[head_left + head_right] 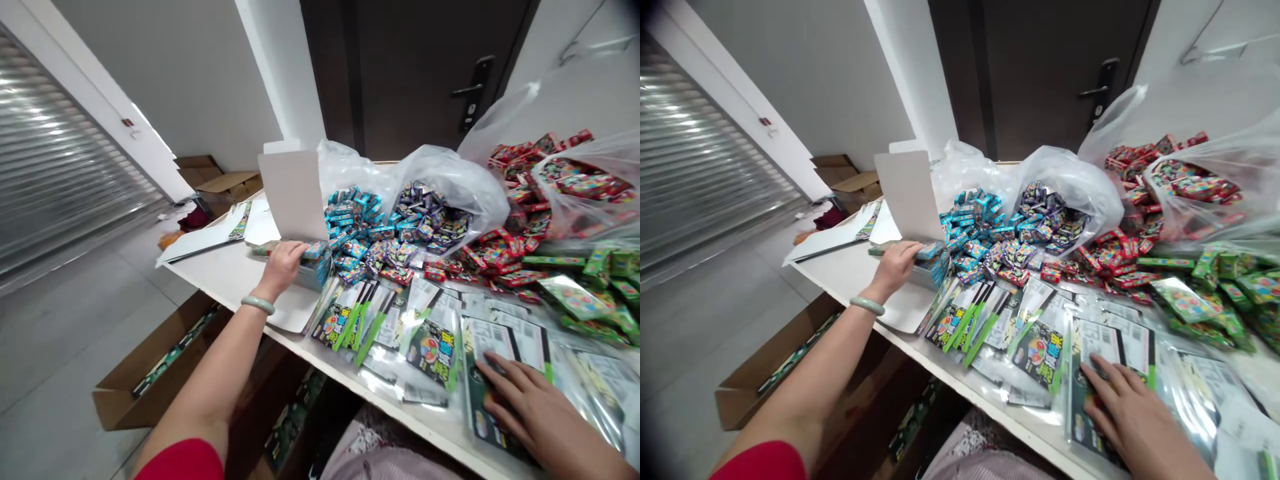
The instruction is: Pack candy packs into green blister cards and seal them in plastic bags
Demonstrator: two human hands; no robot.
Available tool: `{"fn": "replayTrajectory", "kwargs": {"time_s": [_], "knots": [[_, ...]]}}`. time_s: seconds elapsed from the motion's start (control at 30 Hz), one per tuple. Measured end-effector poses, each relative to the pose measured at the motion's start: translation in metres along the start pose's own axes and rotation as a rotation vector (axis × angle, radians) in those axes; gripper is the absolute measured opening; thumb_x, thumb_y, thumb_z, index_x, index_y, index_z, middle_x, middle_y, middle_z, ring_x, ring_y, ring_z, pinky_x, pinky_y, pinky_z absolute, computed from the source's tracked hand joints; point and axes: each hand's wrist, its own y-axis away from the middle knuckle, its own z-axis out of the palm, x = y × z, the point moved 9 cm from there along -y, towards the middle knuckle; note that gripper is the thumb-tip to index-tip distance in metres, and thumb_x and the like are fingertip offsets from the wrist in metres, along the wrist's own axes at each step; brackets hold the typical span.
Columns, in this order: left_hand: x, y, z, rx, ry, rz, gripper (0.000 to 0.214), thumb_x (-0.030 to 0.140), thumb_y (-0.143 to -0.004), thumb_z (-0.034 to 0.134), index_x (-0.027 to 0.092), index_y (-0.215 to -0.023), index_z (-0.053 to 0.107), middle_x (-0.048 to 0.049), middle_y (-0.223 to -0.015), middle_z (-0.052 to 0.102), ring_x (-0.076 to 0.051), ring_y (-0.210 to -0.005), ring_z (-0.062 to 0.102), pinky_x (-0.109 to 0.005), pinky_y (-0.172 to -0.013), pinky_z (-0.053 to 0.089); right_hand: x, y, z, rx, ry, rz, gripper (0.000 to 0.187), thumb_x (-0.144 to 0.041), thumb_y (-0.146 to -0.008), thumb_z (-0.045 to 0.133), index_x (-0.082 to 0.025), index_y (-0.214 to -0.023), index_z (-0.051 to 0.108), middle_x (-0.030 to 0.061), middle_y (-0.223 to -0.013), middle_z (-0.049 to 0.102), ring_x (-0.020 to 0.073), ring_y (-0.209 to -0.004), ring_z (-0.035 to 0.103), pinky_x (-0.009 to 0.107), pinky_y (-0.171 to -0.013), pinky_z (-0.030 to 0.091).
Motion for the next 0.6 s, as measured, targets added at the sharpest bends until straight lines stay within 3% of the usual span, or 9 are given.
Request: {"fn": "replayTrajectory", "kwargs": {"time_s": [0.1,0.23,0.3,0.4,0.47,0.5,0.6], "knots": [[-0.001,0.007,0.016,-0.083,0.029,0.03,0.038,0.014,-0.085,0.043,0.018,-0.12,0.058,-0.0106,-0.126,0.061,-0.024,-0.121,0.053,-0.048,-0.107,0.039,-0.005,-0.008,0.004,0.006,-0.021,0.034,0.045,-0.043,-0.088,0.051,-0.024,-0.127,0.064,0.0126,-0.135,0.059,0.0366,-0.121,0.055,0.053,-0.094,0.052],[0.0,0.01,0.015,-0.103,0.127,0.049,0.033,0.025,-0.088,0.046,0.017,-0.118,0.057,-0.0134,-0.127,0.059,-0.028,-0.122,0.052,-0.053,-0.106,0.038,-0.017,-0.022,-0.008,-0.054,-0.083,0.137,0.042,-0.038,-0.089,0.053,-0.021,-0.126,0.064,0.0159,-0.134,0.058,0.0378,-0.122,0.054,0.056,-0.096,0.048],[0.01,0.002,0.008,-0.036,0.172,0.038,0.033,0.031,-0.087,0.05,0.022,-0.118,0.057,-0.0087,-0.126,0.06,-0.029,-0.12,0.052,-0.056,-0.105,0.038,-0.02,-0.025,-0.024,-0.075,-0.153,0.196,0.044,-0.035,-0.09,0.053,-0.019,-0.13,0.06,0.0168,-0.137,0.056,0.0355,-0.125,0.051,0.054,-0.1,0.046],[0.04,-0.02,0.002,0.105,0.281,-0.06,0.046,0.032,-0.083,0.059,0.036,-0.128,0.051,0.003,-0.134,0.055,-0.027,-0.127,0.048,-0.053,-0.111,0.034,-0.007,-0.018,-0.052,0.019,-0.291,0.258,0.048,-0.039,-0.091,0.054,-0.018,-0.134,0.055,0.0155,-0.14,0.052,0.0296,-0.132,0.045,0.049,-0.107,0.04],[0.082,-0.038,0.012,0.091,0.439,-0.087,0.043,0.034,-0.083,0.06,0.041,-0.125,0.054,0.0077,-0.128,0.059,-0.025,-0.121,0.052,-0.05,-0.11,0.036,0.019,0.005,-0.069,0.129,-0.354,0.35,0.04,-0.037,-0.092,0.053,-0.02,-0.127,0.058,0.0127,-0.134,0.058,0.025,-0.126,0.05,0.045,-0.106,0.041],[0.113,-0.047,0.023,0.011,0.555,-0.057,0.036,0.035,-0.084,0.06,0.04,-0.119,0.059,0.0079,-0.12,0.063,-0.024,-0.113,0.057,-0.047,-0.106,0.04,0.035,0.023,-0.077,0.19,-0.364,0.429,0.034,-0.035,-0.092,0.053,-0.021,-0.121,0.061,0.0112,-0.126,0.063,0.0233,-0.12,0.054,0.043,-0.103,0.043],[0.235,-0.062,0.057,-0.303,0.88,0.153,0.018,0.038,-0.085,0.06,0.032,-0.099,0.068,0.0042,-0.097,0.071,-0.019,-0.087,0.067,-0.036,-0.082,0.054,0.085,0.096,-0.093,0.333,-0.313,0.705,0.023,-0.031,-0.092,0.05,-0.02,-0.105,0.067,0.0097,-0.104,0.07,0.0221,-0.102,0.063,0.041,-0.091,0.05]]}}
